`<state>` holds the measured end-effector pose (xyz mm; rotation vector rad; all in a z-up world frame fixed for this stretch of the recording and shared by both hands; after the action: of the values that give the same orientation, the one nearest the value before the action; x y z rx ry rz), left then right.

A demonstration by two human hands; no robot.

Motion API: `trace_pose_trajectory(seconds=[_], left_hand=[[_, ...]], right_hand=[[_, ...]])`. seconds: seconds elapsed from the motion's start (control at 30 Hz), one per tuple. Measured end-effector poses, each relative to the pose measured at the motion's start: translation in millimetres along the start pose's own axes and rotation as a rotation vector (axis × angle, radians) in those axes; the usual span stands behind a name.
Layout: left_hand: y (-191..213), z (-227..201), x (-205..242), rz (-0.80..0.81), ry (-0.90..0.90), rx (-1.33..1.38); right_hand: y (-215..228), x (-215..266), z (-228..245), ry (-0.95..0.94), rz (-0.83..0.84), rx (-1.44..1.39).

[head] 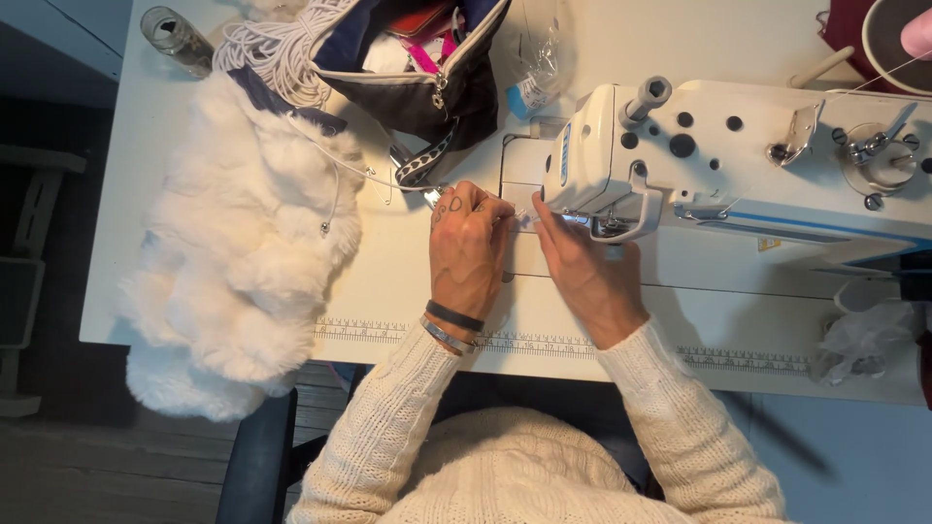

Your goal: The recorder is sewing together pieces of white fur-like material and threading a cord through it.

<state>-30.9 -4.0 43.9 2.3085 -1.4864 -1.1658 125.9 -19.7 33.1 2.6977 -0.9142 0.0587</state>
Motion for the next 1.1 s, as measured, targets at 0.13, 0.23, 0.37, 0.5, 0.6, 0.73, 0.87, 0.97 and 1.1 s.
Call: trace_pose_trajectory(seconds=[0.13, 0.23, 0.37, 0.5, 0.6, 0.73, 0.87, 0.97, 1.1], left_hand=[[-1.9, 2.2, 0.2, 0.025, -0.01, -0.026], [0.0, -5.1, -3.4, 0.105, -0.048, -0.064], [-10.7, 6.2, 1.8, 0.158, -0.048, -0.054], [-5.7, 6.3, 0.7, 0.127, 0.0, -0.015], [1.2, 4.9, 1.0, 0.162, 0.034, 0.053], [-2.3, 10.5, 3.0, 0.167, 0.068, 0.058], [-7.1, 15.3, 5.7, 0.187, 0.064, 0.041], [12.1, 7.7, 6.8, 0.218, 0.035, 0.042], [72.5, -18.7, 15.7, 0.257, 0.06, 0.033]], right_hand=[[-30.7, -2.9, 60.2, 0.095, 0.086, 0.308], [-15.2, -4.4, 32.3, -1.025, -0.363, -0.846], [1.9, -0.6, -7.7, -1.054, -0.412, -0.955], [7.7, -0.8, -14.7, -1.038, -0.401, -1.023], [9.5, 0.3, -21.3, -1.051, -0.41, -1.176], [13.8, 0.8, -29.9, -1.061, -0.45, -1.535], [9.1, -1.9, -15.2, -1.06, -0.42, -1.459], [23.8, 3.3, -17.7, -1.077, -0.403, -1.58], [67.3, 7.0, -26.1, -1.057, -0.378, -1.64]])
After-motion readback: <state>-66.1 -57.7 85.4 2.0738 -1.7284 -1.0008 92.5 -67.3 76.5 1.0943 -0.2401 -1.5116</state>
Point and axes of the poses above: each hand's wrist, its own x-axis away from the middle knuckle, its own y-axis out of the back of the hand, z = x × y, the point moved 3 cm from there along -x, towards the middle knuckle, and after that the axes turned 15 degrees about -z, right-handed, at the moved point
